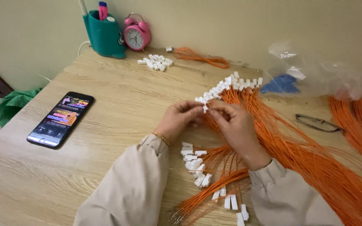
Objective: The person repeatedly picks up small white plastic connectors and orange cables from a wooden table. They insert the connector onto the end of the cable and then place the assembled item back on the table. A smartphone is visible on the left side of the table.
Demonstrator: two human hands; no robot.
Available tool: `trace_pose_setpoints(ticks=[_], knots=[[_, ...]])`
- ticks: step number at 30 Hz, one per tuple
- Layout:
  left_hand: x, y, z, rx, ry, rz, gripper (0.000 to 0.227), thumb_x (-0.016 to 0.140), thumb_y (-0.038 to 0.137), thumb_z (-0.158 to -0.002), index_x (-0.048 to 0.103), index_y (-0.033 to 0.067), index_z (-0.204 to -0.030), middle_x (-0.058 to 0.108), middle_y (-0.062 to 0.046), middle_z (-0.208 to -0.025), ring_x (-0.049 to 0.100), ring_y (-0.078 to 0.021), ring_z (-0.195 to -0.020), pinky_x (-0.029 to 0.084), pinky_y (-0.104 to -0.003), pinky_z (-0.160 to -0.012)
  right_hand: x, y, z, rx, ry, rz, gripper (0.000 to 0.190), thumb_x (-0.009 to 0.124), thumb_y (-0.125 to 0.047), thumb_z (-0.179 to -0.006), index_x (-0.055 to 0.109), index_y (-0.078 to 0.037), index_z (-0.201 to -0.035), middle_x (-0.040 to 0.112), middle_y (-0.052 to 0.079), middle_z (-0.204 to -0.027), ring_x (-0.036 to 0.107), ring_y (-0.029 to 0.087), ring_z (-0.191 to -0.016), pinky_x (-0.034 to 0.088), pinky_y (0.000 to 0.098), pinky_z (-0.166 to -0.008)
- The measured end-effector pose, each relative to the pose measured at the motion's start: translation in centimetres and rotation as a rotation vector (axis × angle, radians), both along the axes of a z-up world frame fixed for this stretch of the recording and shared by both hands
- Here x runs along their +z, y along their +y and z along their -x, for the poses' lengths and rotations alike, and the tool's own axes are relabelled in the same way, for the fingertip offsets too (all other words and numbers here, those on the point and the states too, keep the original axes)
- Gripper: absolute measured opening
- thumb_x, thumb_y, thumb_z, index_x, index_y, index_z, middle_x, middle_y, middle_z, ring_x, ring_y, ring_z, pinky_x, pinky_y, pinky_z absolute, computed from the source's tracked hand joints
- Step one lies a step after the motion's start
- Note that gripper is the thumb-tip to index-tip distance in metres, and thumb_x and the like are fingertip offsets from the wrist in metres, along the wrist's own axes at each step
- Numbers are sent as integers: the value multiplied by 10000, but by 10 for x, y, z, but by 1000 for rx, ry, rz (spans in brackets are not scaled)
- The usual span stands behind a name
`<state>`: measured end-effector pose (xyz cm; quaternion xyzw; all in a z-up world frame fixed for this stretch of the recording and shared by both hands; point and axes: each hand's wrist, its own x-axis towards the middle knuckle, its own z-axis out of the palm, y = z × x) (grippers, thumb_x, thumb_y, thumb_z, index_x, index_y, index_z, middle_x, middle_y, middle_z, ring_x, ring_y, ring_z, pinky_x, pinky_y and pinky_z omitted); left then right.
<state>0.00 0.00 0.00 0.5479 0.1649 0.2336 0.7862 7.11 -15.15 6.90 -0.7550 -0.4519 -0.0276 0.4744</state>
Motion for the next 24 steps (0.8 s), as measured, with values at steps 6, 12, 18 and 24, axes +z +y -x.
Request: trace_pose_setpoints(ticks=[6, 12, 18, 24], knots=[[-26, 21, -16, 71, -19, 47, 267, 689, 246, -912, 686, 23, -1059, 705, -162, -824, 719, -211, -695, 624, -307, -596, 0, -13, -5, -54, 183, -59, 117, 685, -129, -910, 744, -60, -985, 599, 52, -644, 498, 102, -577, 427, 244, -527], [-16, 11, -9, 54, -37, 50, 253, 686, 228, -894, 671, 40, -1063, 711, -115, -812, 721, -172, -677, 620, -263, -593, -1, -26, 9, 85, 263, -60, 167, 565, -152, -1012, 636, -1, -1023, 544, 61, -739, 502, 112, -705, 414, 259, -614], [-23, 12, -16, 16, -39, -16, 268, 638, 227, -918, 647, 24, -1093, 697, -97, -813, 696, -142, -682, 586, -237, -594, -34, -35, 2, 138, 250, -215, 146, 476, -97, -1035, 590, -8, -1016, 518, 71, -680, 484, 105, -538, 426, 247, -494], [-10, 2, -3, 12, 38, -154, 228, 645, 210, -897, 691, 59, -1061, 715, -107, -830, 707, -158, -702, 595, -276, -632, -52, -41, -4, 102, 380, -354, 126, 459, -90, -1052, 571, -41, -1019, 453, 14, -689, 406, 53, -534, 414, 209, -504]])
